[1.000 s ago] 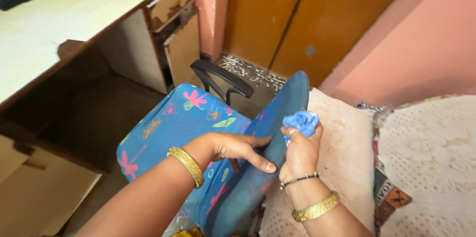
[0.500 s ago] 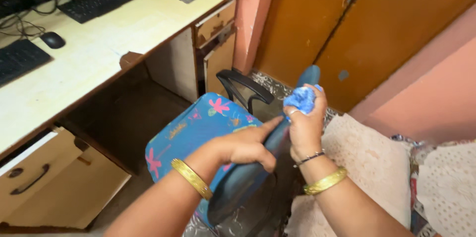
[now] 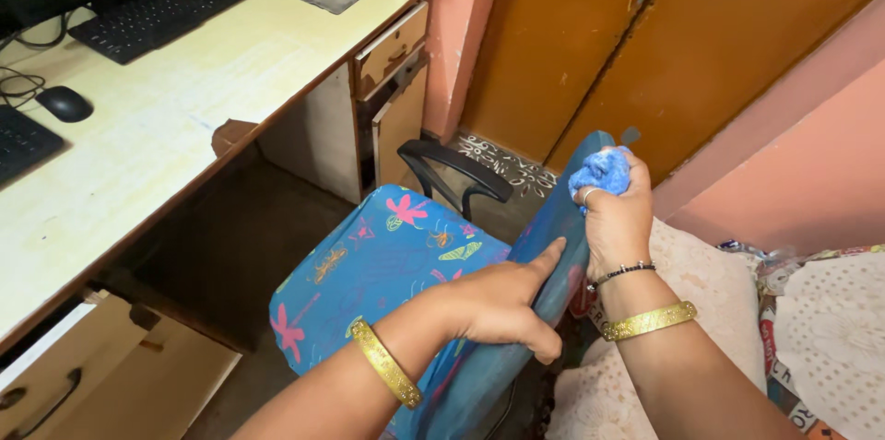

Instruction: The person wipes a chair seat and backrest with a blue cloth, then cleans a stool seat and backrest. They move a stack of newspapers on top of a computer tower, adjust two computer monitors, and wipe the desk surface with the cloth.

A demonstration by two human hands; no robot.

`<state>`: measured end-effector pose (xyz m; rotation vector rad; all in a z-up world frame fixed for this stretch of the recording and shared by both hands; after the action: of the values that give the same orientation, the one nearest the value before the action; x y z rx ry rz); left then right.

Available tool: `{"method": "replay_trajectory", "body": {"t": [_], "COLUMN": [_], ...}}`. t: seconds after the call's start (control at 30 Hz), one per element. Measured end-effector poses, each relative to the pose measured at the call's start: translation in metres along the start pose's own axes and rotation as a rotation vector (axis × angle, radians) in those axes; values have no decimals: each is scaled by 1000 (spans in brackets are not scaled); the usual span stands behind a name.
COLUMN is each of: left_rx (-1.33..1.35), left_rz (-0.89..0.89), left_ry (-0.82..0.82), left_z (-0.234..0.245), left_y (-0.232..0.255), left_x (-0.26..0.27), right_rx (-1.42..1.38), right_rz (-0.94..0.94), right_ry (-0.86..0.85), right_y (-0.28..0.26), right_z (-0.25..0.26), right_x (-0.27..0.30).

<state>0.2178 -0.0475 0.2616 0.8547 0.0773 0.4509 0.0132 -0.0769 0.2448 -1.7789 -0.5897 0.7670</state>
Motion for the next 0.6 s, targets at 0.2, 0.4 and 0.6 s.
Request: {"method": "replay_trajectory", "body": {"t": [0.2,0.4,0.6], "left_rx": [66,69,45], "left_rz": [26,17,48], "left_ry": [95,119,100], "left_z": [10,12,12], "left_y": [-9,-14,-13], "left_x": [11,11,9], "right_rx": [-35,0,52], "right_rz": [24,32,25], "right_ry": [-28,-33,-18], "right_y": [6,5,2], "right_z": [-16,-21,-20], "right_x": [-7,-13,-14]}}
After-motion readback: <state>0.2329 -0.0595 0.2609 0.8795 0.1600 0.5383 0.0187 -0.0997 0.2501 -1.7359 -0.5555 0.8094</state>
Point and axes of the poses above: each hand's wrist, its own x-axis away from the middle knuckle, its own z-axis out of the back of the hand, y = z × x, the point moved 3 cm from there along -x, towards the middle knuckle, and after that the axes turned 12 degrees about -x, right-handed, at the moved point
